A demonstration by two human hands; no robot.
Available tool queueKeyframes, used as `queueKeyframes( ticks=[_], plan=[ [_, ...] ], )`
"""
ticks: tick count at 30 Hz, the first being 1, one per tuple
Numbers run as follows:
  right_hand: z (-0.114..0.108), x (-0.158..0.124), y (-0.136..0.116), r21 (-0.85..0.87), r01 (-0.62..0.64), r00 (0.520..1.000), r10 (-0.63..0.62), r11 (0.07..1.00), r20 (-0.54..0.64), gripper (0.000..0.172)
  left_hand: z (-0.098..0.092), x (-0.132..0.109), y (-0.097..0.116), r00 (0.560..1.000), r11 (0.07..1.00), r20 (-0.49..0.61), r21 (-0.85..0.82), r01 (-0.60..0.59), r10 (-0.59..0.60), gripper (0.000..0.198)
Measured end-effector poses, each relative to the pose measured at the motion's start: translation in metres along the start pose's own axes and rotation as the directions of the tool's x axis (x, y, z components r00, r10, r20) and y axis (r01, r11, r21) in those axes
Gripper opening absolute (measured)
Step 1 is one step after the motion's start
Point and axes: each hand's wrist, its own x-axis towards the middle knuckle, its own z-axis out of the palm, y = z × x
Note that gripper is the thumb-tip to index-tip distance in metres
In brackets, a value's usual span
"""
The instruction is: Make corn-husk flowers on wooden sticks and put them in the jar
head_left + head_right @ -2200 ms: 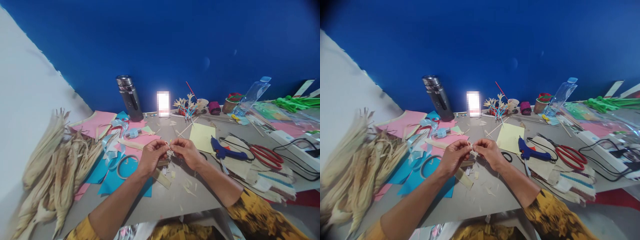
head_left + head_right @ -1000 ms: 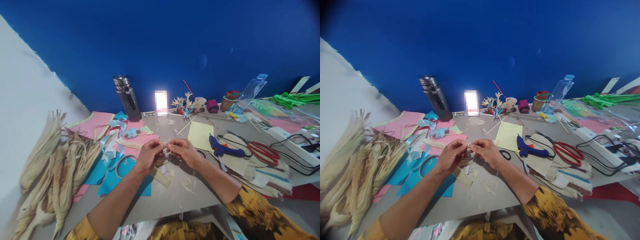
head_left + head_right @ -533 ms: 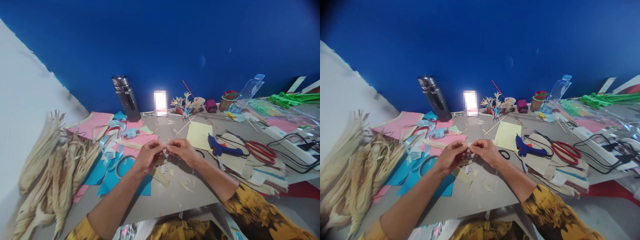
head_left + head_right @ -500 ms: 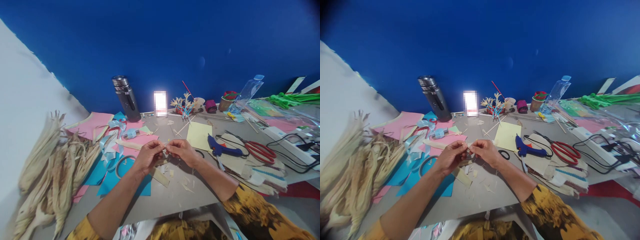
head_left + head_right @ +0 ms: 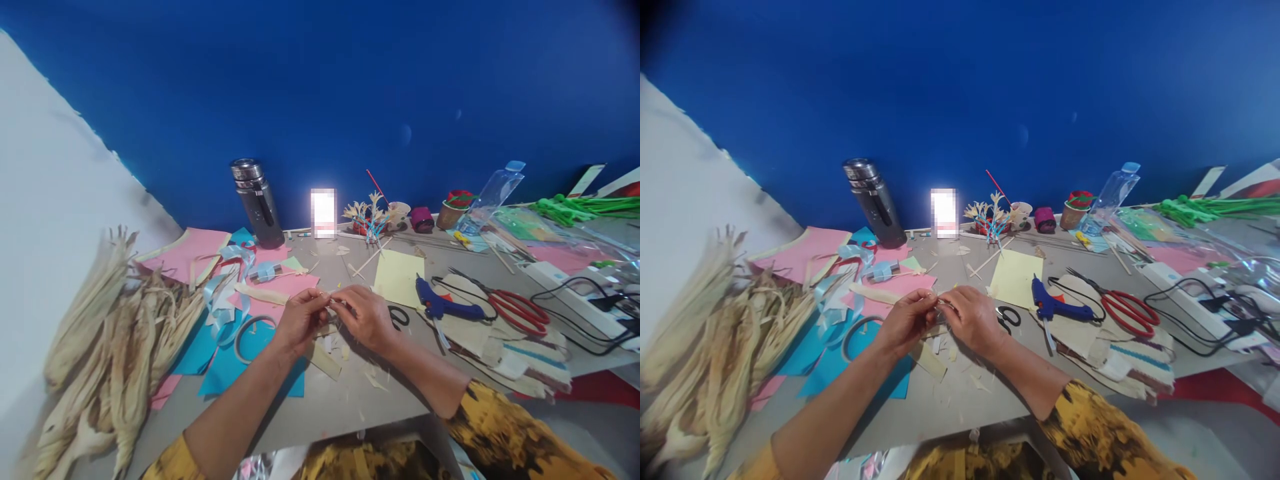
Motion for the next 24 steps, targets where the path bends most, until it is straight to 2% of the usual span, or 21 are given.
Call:
queueKeyframes(
  ticks=[3, 4, 6, 7, 8, 9, 10, 11, 12, 13, 20, 22, 24],
  plan=[
    [0.000, -0.001, 0.000, 0.006, -0.004, 1.000, 0.004, 1.000, -0.025, 0.023, 0.000, 0.000, -0.002, 1.000, 1.000, -0.009, 0.005, 0.014, -0.014, 0.041],
    [0.000, -0.001, 0.000, 0.044, -0.051, 0.998, 0.052, 0.998, -0.024, 0.023, -0.001, 0.000, -0.002, 1.000, 1.000, -0.008, 0.009, 0.006, -0.006, 0.041],
    [0.000, 0.001, 0.001, 0.216, -0.235, 0.972, 0.233, 0.948, 0.034, 0.024, 0.000, 0.000, -0.002, 1.000, 0.999, 0.002, 0.021, -0.029, 0.029, 0.040],
    [0.001, 0.002, 0.001, 0.355, -0.364, 0.931, 0.344, 0.861, 0.121, 0.026, 0.000, 0.001, -0.002, 0.999, 0.998, 0.014, 0.030, -0.050, 0.050, 0.039],
    [0.001, 0.003, 0.002, 0.505, -0.501, 0.864, 0.433, 0.703, 0.256, 0.028, 0.001, 0.001, -0.002, 0.997, 0.997, 0.031, 0.042, -0.071, 0.070, 0.038],
    [0.001, 0.005, 0.003, 0.616, -0.620, 0.781, 0.464, 0.486, 0.418, 0.030, 0.001, 0.000, -0.001, 0.995, 0.994, 0.051, 0.052, -0.091, 0.089, 0.037],
    [0.001, 0.006, 0.005, 0.665, -0.699, 0.701, 0.435, 0.263, 0.564, 0.032, 0.002, 0.000, -0.001, 0.992, 0.992, 0.073, 0.061, -0.108, 0.104, 0.036],
    [0.000, 0.007, 0.006, 0.667, -0.740, 0.643, 0.376, 0.081, 0.667, 0.033, 0.002, 0.000, 0.000, 0.989, 0.990, 0.094, 0.067, -0.123, 0.116, 0.035],
    [0.000, 0.008, 0.006, 0.651, -0.758, 0.608, 0.319, -0.039, 0.727, 0.035, 0.003, 0.000, 0.000, 0.985, 0.988, 0.111, 0.070, -0.137, 0.128, 0.034],
    [-0.001, 0.009, 0.006, 0.635, -0.766, 0.591, 0.281, -0.099, 0.756, 0.037, 0.003, -0.001, 0.000, 0.983, 0.986, 0.122, 0.075, -0.150, 0.140, 0.033],
    [-0.002, 0.009, 0.004, 0.605, -0.783, 0.563, 0.247, -0.148, 0.789, 0.037, 0.002, -0.002, -0.002, 0.940, 0.900, 0.115, 0.270, -0.341, 0.322, 0.023],
    [-0.002, 0.009, 0.004, 0.628, -0.775, 0.585, 0.298, -0.068, 0.754, 0.036, 0.002, -0.002, -0.002, 0.931, 0.880, 0.105, 0.303, -0.365, 0.350, 0.022],
    [-0.002, 0.008, 0.002, 0.660, -0.738, 0.655, 0.388, 0.144, 0.648, 0.035, 0.002, -0.002, -0.002, 0.929, 0.872, 0.073, 0.324, -0.366, 0.363, 0.022]
  ],
)
